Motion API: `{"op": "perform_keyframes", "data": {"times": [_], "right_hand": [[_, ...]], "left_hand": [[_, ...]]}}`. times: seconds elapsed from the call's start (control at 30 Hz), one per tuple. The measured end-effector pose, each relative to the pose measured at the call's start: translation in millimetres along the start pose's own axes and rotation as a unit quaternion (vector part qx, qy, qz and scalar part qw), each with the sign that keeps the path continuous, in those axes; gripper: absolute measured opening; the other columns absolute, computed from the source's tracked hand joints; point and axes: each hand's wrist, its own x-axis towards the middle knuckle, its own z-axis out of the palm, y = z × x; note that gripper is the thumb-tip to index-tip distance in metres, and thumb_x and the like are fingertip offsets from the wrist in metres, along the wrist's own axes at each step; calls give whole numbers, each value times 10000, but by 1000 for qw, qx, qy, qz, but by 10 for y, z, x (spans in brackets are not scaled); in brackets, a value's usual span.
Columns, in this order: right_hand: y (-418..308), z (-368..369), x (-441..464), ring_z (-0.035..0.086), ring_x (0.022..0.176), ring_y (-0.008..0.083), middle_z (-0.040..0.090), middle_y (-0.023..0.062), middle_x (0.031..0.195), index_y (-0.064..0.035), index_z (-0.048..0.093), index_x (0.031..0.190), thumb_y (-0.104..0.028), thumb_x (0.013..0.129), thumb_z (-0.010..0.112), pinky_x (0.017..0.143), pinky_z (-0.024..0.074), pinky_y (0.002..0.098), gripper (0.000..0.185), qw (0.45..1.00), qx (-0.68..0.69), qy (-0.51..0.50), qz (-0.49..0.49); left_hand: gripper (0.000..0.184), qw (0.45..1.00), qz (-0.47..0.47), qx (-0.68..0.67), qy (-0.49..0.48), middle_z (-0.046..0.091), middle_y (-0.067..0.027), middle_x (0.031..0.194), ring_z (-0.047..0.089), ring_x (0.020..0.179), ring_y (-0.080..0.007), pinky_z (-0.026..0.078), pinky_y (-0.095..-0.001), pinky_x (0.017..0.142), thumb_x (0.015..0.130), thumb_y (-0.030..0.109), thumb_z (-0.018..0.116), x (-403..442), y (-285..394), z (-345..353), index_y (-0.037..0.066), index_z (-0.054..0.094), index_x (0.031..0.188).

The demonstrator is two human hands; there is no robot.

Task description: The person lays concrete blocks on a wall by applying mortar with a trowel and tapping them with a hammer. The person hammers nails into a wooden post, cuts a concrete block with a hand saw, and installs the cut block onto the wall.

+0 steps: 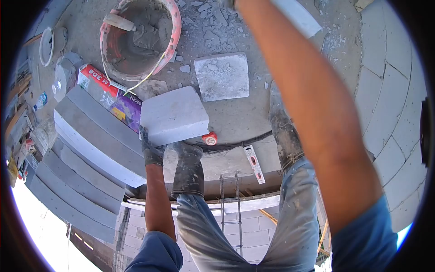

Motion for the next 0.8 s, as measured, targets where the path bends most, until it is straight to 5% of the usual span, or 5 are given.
{"op": "perform_keyframes", "data": {"times": [0.13, 0.2, 0.27, 0.53, 0.8], "right_hand": [[-659, 860, -1630, 651, 825, 401, 655, 286, 823, 85, 666, 872, -694, 897, 435, 843, 504, 473, 812, 828, 426, -144, 335], [-920, 1464, -2352, 674, 890, 238, 685, 217, 956, 63, 667, 985, -531, 944, 513, 787, 530, 366, 614, 806, 479, -232, 259], [-1232, 1631, -2776, 664, 941, 118, 708, 117, 1082, 15, 648, 1123, -380, 940, 620, 783, 525, 268, 436, 634, 694, -211, 268], [-1638, 1843, -3760, 576, 1167, 178, 586, 32, 1304, -121, 531, 1329, -276, 997, 477, 1015, 428, 325, 371, 684, 672, -105, 265], [-343, 260, -3672, 596, 1092, 204, 544, 171, 1299, -55, 452, 1378, -181, 993, 490, 941, 481, 319, 407, 753, 590, -11, 292]], "left_hand": [[660, 999, -48, 11, -20, 502, -98, 1343, 536, 1165, -326, 513, -554, 867, 852, 519, 647, -58, 57, 125, 228, 423, 1400], [666, 998, -64, 19, -19, 504, -96, 1337, 539, 1159, -327, 513, -551, 864, 847, 524, 646, -115, -1, 85, 229, 420, 1400], [706, 994, -106, -21, -31, 495, -107, 1346, 531, 1170, -331, 500, -557, 879, 828, 542, 652, -108, -78, -45, 224, 405, 1408], [728, 959, 110, 252, -65, 480, -113, 1367, 489, 1232, -334, 478, -563, 907, 834, 551, 639, -1074, -430, -319, 241, 371, 1436], [783, 971, -139, 132, -141, 479, -101, 1371, 545, 1167, -313, 507, -549, 849, 844, 704, 535, -1646, -294, 1378, 218, 377, 1437]]}}
